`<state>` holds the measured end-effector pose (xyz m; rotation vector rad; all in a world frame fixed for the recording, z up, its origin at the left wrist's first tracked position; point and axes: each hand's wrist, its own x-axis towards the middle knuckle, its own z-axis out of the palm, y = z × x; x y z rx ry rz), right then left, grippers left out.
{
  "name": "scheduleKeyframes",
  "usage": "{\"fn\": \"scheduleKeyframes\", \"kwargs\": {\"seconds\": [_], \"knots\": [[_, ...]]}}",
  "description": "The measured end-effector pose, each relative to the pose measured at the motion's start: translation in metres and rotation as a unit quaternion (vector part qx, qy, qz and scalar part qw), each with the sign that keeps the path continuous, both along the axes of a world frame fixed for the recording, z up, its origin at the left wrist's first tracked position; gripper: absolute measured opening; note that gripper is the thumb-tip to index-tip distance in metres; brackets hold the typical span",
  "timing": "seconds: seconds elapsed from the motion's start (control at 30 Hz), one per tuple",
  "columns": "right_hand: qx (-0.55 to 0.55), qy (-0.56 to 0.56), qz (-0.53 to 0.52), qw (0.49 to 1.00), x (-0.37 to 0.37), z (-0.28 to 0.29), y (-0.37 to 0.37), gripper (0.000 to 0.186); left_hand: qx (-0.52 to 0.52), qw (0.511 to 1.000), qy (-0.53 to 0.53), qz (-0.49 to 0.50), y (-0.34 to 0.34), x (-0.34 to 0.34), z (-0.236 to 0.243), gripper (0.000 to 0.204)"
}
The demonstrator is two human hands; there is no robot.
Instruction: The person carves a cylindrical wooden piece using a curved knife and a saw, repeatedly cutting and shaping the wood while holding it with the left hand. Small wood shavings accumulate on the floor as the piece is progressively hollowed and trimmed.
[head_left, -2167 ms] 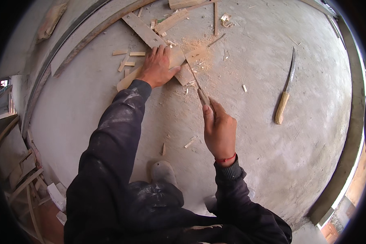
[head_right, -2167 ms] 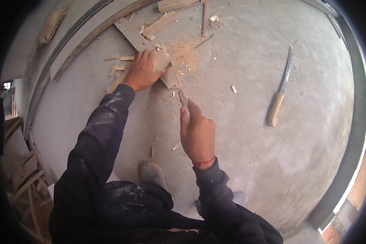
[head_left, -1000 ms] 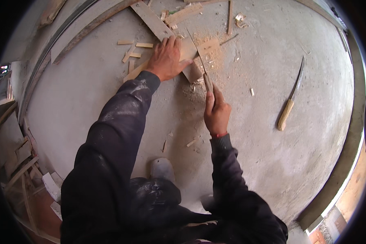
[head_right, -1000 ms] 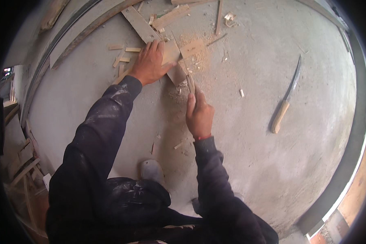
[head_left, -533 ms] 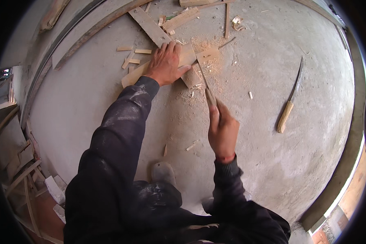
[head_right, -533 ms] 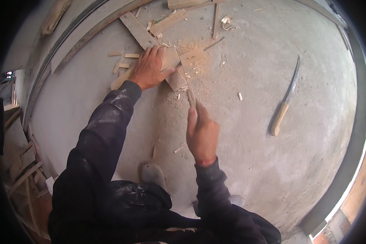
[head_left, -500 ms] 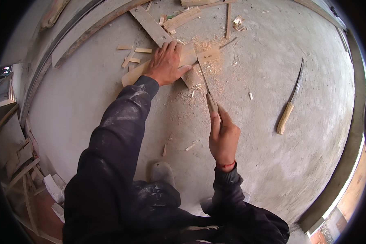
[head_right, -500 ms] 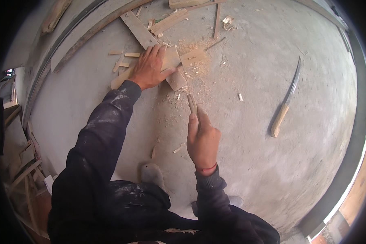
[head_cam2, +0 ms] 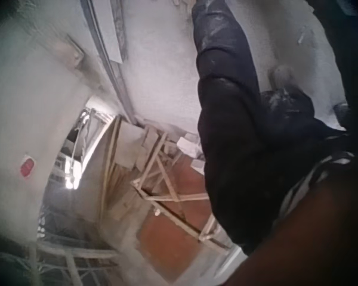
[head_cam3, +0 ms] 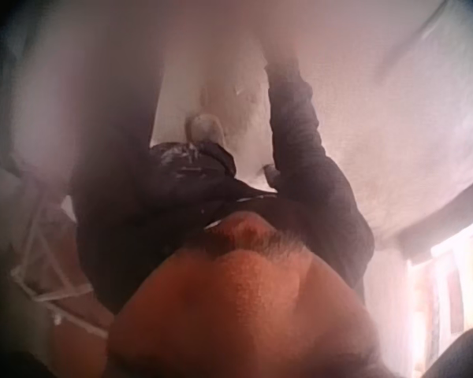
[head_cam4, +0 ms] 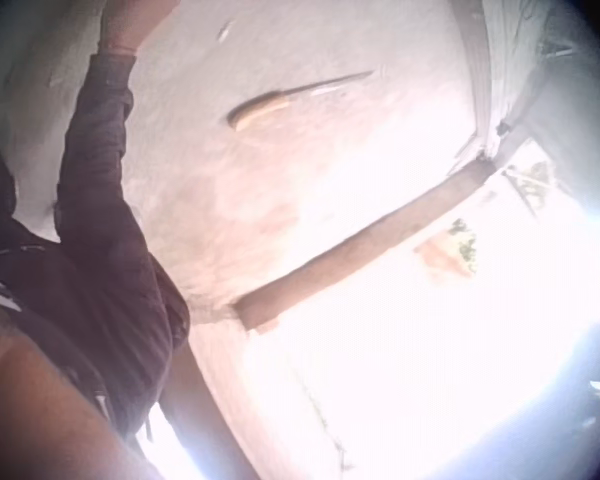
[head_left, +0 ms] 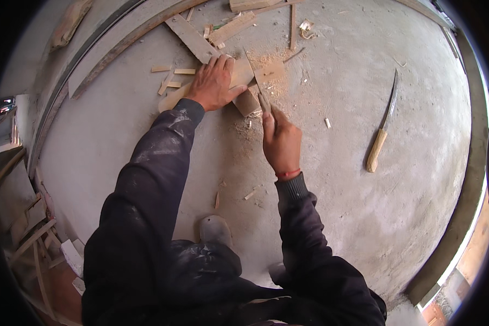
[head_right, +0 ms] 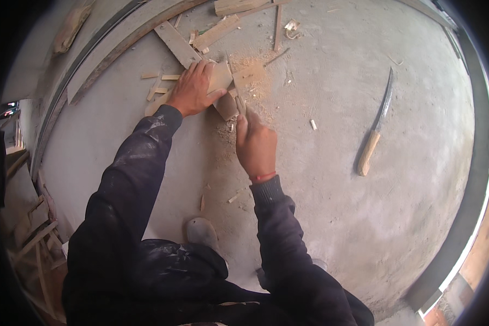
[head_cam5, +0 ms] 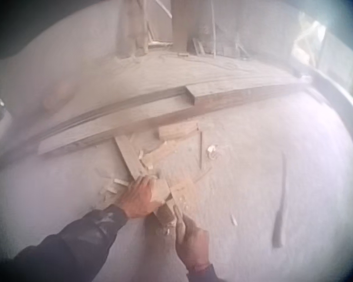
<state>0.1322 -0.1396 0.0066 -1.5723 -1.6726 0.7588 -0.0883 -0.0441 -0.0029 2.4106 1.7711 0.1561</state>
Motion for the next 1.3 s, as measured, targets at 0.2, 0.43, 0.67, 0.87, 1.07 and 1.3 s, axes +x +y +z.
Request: {"fn": "scheduleKeyframes", "kwargs": {"seconds": [0.2,0.43,0.67,0.87,1.07,1.3], "knots": [[-0.044,-0.002,-0.058,0.997,-0.012,-0.007,-0.025,0.033,0.007,0.999,-0.027,-0.025,-0.012,0.005,-0.004,0.078],[-0.037,0.015,-0.047,0.998,-0.003,0.006,-0.04,0.035,-0.036,0.999,-0.005,0.022,-0.018,0.019,-0.001,0.078],[-0.123,-0.027,-0.05,0.991,0.003,0.012,-0.028,0.036,-0.004,0.999,-0.042,0.014,-0.007,0.01,-0.005,0.075],[-0.036,0.01,-0.047,0.998,0.019,0.022,-0.057,0.034,0.03,0.999,-0.019,-0.022,-0.009,0.011,-0.008,0.075],[-0.049,-0.006,-0.023,0.999,0.019,0.027,-0.046,0.034,0.022,1.0,-0.021,0.0,-0.007,0.006,-0.008,0.075],[-0.113,0.013,-0.087,0.99,0.003,0.004,-0.074,0.035,-0.022,0.999,-0.001,0.029,-0.013,0.025,0.001,0.08]]}}
